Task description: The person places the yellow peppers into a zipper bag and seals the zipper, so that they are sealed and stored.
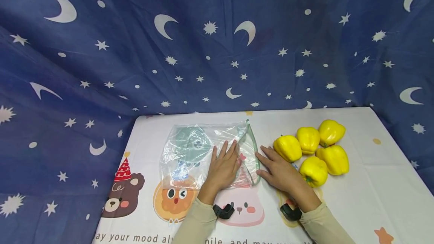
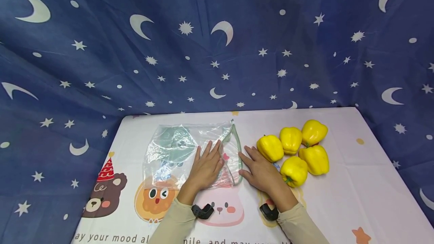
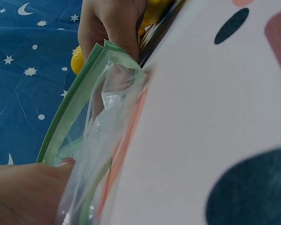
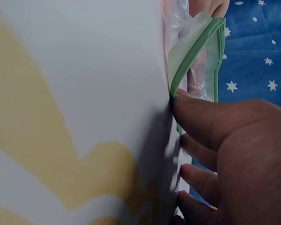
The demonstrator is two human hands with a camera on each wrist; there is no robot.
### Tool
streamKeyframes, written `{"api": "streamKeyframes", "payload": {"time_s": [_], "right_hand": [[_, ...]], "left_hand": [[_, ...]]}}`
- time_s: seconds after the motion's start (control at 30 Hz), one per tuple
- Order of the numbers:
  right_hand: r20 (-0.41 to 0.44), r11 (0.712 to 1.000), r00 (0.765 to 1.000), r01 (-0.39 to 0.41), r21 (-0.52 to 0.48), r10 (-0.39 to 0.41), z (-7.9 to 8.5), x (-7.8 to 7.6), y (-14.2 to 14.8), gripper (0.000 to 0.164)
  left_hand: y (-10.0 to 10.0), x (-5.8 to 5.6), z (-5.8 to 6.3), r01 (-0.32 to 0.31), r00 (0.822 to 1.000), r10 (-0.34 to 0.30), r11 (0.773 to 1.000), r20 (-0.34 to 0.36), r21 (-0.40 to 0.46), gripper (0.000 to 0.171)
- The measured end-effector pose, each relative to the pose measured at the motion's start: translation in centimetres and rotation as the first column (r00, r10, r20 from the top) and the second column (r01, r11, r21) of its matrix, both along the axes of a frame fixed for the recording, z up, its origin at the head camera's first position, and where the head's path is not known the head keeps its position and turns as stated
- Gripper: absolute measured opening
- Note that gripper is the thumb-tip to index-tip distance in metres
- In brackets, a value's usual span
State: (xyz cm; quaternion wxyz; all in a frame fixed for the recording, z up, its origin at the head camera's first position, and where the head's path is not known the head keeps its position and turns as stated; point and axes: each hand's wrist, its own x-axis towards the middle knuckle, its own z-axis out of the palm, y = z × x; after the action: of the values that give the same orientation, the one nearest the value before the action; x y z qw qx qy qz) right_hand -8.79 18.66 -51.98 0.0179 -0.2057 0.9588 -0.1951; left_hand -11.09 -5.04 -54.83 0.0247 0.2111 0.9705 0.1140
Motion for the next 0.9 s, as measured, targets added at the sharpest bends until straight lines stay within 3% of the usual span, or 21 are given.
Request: {"api": "streamKeyframes", "payload": {"time_s": [0.33, 0.57, 0.9], "right_hand": [[0.029, 1.000, 1.000, 0.001, 0.031, -0.002, 0.0, -0.3, 0.2, 0.066], [0.043, 1.000, 0.999, -0.008, -0.029, 0.009, 1.1, -0.2, 0.3, 0.065], [-0.115, 0.997, 0.993, 0.017, -0.080, -0.026, 4.0, -0.3, 1.8, 0.060]], "left_hand": [[0.0, 0.0, 0.2, 0.007, 1.000, -0.008, 1.000, 0.006, 0.016, 0.058], [0.0, 0.1, 0.3, 0.005, 1.000, -0.005, 1.000, 0.011, 0.017, 0.057], [0.0, 0.0, 0.2, 0.001, 0.999, -0.003, 0.999, 0.041, 0.052, 0.058]]}}
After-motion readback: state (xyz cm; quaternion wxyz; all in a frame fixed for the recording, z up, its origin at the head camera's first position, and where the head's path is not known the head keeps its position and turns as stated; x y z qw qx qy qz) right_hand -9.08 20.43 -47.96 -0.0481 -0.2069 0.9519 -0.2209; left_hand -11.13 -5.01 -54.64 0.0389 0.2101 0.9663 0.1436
